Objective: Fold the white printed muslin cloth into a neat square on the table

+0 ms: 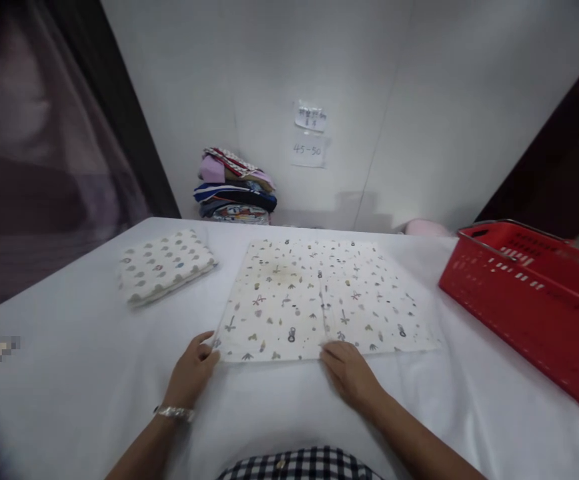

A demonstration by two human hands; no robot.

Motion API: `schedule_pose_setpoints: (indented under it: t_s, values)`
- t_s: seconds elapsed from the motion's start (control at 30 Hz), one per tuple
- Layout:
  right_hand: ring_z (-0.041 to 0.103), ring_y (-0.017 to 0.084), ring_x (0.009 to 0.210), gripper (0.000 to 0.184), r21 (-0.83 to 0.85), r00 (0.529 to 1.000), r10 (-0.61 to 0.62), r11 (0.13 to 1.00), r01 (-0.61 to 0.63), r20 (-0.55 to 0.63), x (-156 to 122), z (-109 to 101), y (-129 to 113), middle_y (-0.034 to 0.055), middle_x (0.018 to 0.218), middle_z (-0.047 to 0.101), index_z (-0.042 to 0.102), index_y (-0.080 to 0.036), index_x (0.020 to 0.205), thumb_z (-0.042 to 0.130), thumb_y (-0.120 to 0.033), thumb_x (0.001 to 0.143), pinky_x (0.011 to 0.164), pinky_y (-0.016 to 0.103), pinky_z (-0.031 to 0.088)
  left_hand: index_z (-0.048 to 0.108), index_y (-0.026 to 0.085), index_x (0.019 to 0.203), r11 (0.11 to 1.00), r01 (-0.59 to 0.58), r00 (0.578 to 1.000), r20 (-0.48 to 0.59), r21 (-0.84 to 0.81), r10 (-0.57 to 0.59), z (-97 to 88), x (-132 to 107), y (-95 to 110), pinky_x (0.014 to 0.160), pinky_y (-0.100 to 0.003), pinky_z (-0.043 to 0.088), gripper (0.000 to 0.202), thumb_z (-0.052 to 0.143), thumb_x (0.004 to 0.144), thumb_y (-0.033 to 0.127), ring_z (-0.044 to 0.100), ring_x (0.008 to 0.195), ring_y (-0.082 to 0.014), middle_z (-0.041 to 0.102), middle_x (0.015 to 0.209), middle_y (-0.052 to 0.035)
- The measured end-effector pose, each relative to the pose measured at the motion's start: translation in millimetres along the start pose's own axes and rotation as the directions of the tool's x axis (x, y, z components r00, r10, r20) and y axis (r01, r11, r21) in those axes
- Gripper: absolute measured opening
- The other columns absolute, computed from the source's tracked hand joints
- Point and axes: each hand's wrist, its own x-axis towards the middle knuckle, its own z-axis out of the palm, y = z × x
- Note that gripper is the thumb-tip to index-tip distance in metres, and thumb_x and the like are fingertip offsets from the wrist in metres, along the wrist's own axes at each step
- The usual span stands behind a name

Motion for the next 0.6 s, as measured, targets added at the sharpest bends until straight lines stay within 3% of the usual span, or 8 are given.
schedule_pose_setpoints:
  t_s: [0.13, 0.23, 0.43, 0.6]
  values:
    - [0.052, 0.023, 0.110, 0.039, -0.037, 0.998, 0.034, 0.999, -0.036, -0.043, -9.1, -7.5, 10.1, 0.0117, 0.116, 0.058, 0.050, -0.020, 0.123, 0.043, -0.013, 0.086, 0.090, 0.043, 0.046, 0.046, 0.017, 0.114, 0.995, 0.099, 0.986, 0.135, -0.030, -0.094, -5.2, 5.8, 6.6, 0.052, -0.027, 0.040, 0.055, 0.047, 0.067, 0.045, 0.053, 0.052, -0.0173, 0.053, 0.058, 0.0043]
    - [0.051, 0.023, 0.111, 0.038, -0.026, 0.999, 0.052, 0.998, -0.052, 0.002, -10.5, -8.2, 16.1, 0.0128, 0.119, 0.057, 0.049, -0.018, 0.124, 0.045, -0.017, 0.086, 0.092, 0.042, 0.046, 0.050, 0.016, 0.107, 0.984, 0.177, 0.957, 0.238, -0.021, -0.167, -8.2, 9.9, 14.0, 0.047, -0.029, 0.040, 0.060, 0.048, 0.064, 0.057, 0.053, 0.048, -0.0175, 0.058, 0.062, 0.0011]
    - [0.047, 0.025, 0.118, 0.037, 0.023, 0.988, 0.146, 0.989, -0.147, 0.047, -11.7, -12.5, 22.1, 0.0111, 0.125, 0.054, 0.053, -0.021, 0.123, 0.044, -0.021, 0.087, 0.096, 0.045, 0.041, 0.056, 0.019, 0.077, 0.991, 0.130, 0.971, 0.196, 0.038, -0.135, -12.9, 14.5, 17.5, 0.053, -0.029, 0.041, 0.046, 0.049, 0.060, 0.061, 0.052, 0.050, -0.0170, 0.053, 0.052, 0.0024]
    - [0.049, 0.022, 0.116, 0.032, 0.146, 0.972, 0.206, 0.964, -0.221, 0.110, -24.2, -28.7, 41.3, 0.0082, 0.121, 0.058, 0.059, -0.022, 0.116, 0.043, -0.029, 0.089, 0.097, 0.041, 0.042, 0.057, 0.019, 0.077, 0.981, 0.164, 0.964, 0.196, 0.100, -0.181, -20.0, 16.0, 22.3, 0.052, -0.028, 0.040, 0.046, 0.050, 0.056, 0.060, 0.053, 0.052, -0.0180, 0.056, 0.054, 0.0014]
